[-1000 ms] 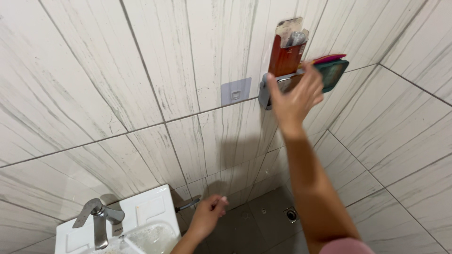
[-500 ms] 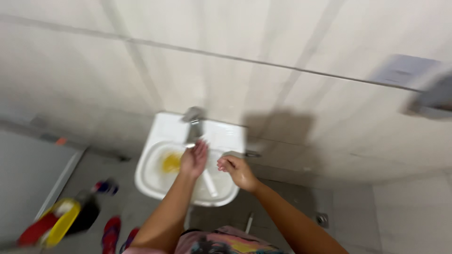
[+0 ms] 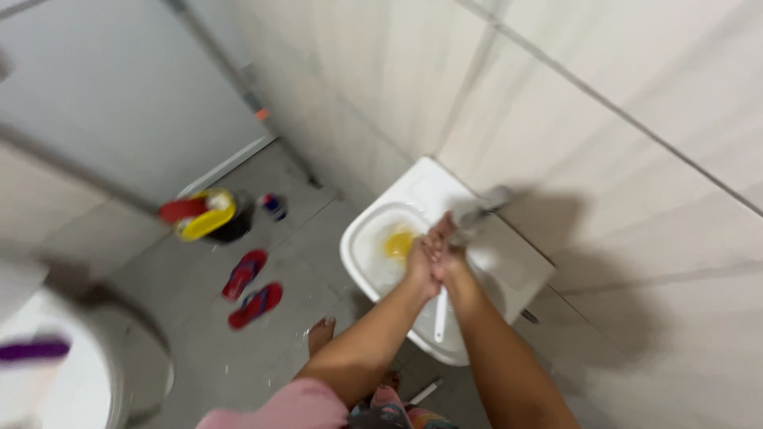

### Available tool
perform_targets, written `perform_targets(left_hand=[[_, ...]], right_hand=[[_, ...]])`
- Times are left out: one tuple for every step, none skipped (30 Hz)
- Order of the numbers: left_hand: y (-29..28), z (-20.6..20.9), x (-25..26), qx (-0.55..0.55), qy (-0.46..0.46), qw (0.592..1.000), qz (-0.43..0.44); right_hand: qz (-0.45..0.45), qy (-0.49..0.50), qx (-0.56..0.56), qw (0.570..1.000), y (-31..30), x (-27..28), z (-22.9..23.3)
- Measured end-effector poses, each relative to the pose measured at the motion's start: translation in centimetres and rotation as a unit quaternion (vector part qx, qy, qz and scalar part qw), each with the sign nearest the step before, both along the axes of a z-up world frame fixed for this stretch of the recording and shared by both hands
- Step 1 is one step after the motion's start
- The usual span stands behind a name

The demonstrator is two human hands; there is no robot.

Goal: The person pours water over bathroom items using a scoop, washes soap dishes, containers, and soap in a sink using water and a sponge, and mounts a soap dish onto a wall holder.

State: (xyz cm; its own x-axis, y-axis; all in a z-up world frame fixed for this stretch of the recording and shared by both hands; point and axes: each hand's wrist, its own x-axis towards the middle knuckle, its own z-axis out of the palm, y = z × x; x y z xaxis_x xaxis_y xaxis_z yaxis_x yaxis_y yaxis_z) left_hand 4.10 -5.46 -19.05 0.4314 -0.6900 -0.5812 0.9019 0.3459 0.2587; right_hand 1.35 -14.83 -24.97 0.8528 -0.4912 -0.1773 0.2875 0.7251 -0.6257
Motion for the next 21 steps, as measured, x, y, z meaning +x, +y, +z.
perform_targets(left_hand=[[-0.3, 0.1, 0.1, 0.027, -0.016, 0.999, -0.022], [-0.7, -0.1, 0.1, 0.055, -0.030, 0.997, -0.044], [-0.5, -0.6, -0.2, 0.058, -0.025, 0.998, -0.021], [-0.6, -0.9, -0.4, 0.192, -0.323, 0.923, -0.079], [-0.4, -1.2, -0.1, 0.318, -0.576, 0.741, -0.131], [0.6, -1.3, 0.7, 0.335, -0.566, 0.745, -0.112], [1.7, -1.0, 1.1, 0.363, -0.603, 0.706, -0.072], [2.8, -0.9, 1.6, 0.393, -0.636, 0.664, -0.035], [3.3, -0.4, 2.1, 0.395, -0.622, 0.673, -0.061], [3.7, 0.2, 2.6, 0.386, -0.595, 0.695, -0.120], [4.0, 0.7, 3.0, 0.370, -0.565, 0.716, -0.176], [3.8, 1.3, 3.2, 0.344, -0.532, 0.736, -0.240], [4.1, 1.5, 3.7, 0.329, -0.507, 0.749, -0.273], [4.3, 1.5, 4.0, 0.311, -0.481, 0.761, -0.306], [4.7, 1.4, 4.5, 0.308, -0.469, 0.770, -0.304], [5.0, 1.3, 5.3, 0.312, -0.464, 0.776, -0.292], [6.0, 0.9, 6.5, 0.322, -0.457, 0.780, -0.280], [6.7, 0.8, 7.4, 0.291, -0.464, 0.798, -0.250], [7.2, 0.6, 8.3, 0.258, -0.471, 0.815, -0.219], [7.5, 0.0, 8.7, 0.225, -0.476, 0.828, -0.190], [7.7, -0.6, 9.1, 0.192, -0.481, 0.840, -0.161]], right_hand=[[-0.004, 0.156, -0.096, 0.983, -0.3, 0.0, -0.6], [-0.003, 0.219, -0.117, 0.969, -0.3, 0.1, -0.9], [0.002, 0.253, -0.133, 0.958, 0.0, -0.1, -1.1], [-0.005, 0.239, -0.126, 0.963, -0.2, 0.0, -1.0], [-0.009, 0.236, -0.127, 0.963, -0.5, 0.0, -0.7], [-0.009, 0.235, -0.127, 0.964, -0.1, 0.2, -0.6], [-0.011, 0.238, -0.129, 0.963, 0.2, 0.5, -0.4], [-0.012, 0.243, -0.134, 0.961, 0.3, 0.6, -0.3], [-0.011, 0.251, -0.140, 0.958, 0.4, 0.8, -0.2], [-0.016, 0.259, -0.146, 0.954, 0.6, 1.2, 0.0], [-0.019, 0.269, -0.154, 0.950, 0.9, 1.6, 0.3], [-0.021, 0.280, -0.164, 0.946, 1.1, 1.9, 0.5], [-0.025, 0.295, -0.175, 0.939, 1.3, 2.3, 0.7], [-0.027, 0.311, -0.186, 0.932, 1.6, 2.4, 0.7], [-0.028, 0.327, -0.200, 0.923, 2.0, 2.6, 0.7], [-0.035, 0.342, -0.215, 0.914, 2.2, 3.0, 0.9], [-0.040, 0.355, -0.231, 0.905, 2.6, 3.5, 1.1], [-0.046, 0.373, -0.253, 0.892, 3.1, 3.7, 1.6], [-0.051, 0.391, -0.276, 0.877, 3.9, 4.0, 2.2], [-0.056, 0.412, -0.298, 0.859, 4.7, 3.8, 2.4], [-0.067, 0.433, -0.328, 0.837, 5.4, 4.3, 2.8]])
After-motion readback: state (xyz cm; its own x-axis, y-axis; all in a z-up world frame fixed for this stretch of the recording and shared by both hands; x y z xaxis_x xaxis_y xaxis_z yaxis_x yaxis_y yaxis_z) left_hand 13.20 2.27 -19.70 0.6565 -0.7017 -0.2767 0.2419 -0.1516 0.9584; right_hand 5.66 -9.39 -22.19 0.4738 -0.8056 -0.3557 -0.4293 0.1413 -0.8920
